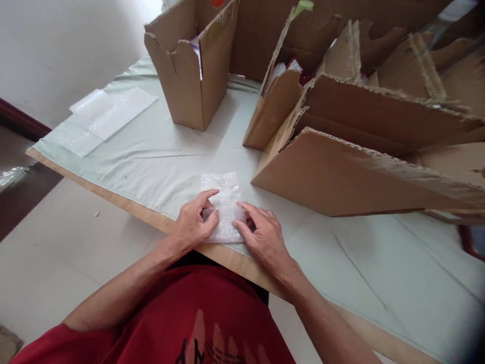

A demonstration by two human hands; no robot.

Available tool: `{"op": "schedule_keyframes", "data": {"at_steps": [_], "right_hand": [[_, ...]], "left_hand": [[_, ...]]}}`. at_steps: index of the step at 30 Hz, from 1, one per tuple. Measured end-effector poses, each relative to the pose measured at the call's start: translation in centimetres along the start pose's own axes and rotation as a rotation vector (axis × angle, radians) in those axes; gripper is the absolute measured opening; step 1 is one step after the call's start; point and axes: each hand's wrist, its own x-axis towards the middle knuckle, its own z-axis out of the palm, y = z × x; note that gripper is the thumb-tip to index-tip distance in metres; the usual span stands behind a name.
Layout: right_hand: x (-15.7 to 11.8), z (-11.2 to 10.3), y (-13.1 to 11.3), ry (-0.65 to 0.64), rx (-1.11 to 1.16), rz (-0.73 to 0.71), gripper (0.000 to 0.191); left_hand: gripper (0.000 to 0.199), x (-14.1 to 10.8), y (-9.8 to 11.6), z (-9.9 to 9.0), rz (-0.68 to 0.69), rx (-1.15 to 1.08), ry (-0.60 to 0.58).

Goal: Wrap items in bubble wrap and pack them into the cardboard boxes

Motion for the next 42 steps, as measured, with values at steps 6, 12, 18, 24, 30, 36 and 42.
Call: {"op": "schedule_keyframes", "data": {"at_steps": [6,12,18,24,30,36,42], "right_hand": [[-1.0,-2.3,-0.4,0.129,-0.193,-0.118,0.040],[-2.8,-4.3,-1.3,-0.173,-0.312,-0.461,0.033],[-1.0,-2.9,-0.5,-0.219,-0.223,-0.518,0.030],[1.2,-5.0,-1.7,-0.431,0.033,-0.299,0.026],[3.2,-2.7,-1.0,-0.270,0.064,-0.110,0.023],[0.7,-2.9,-0.7,0.010,-0.207,-0.446,0.016],[1.6,-2.5,-0.3,-0.137,-0.078,-0.433,0.020]], "left_hand": [[0.047,0.0,0.0,0.2,0.095,0.147,-0.015],[0.050,0.5,-0.1,0.2,0.097,0.230,-0.055],[0.035,-0.3,1.1,-1.9,0.205,0.238,-0.047],[0.041,-2.9,2.4,-4.3,0.316,0.144,-0.161],[0.029,-2.5,0.6,-2.4,0.063,0.226,-0.049],[0.031,-1.1,0.4,-1.8,0.041,0.363,-0.060],[0.033,-1.7,0.8,-2.9,0.207,0.355,-0.016]]}}
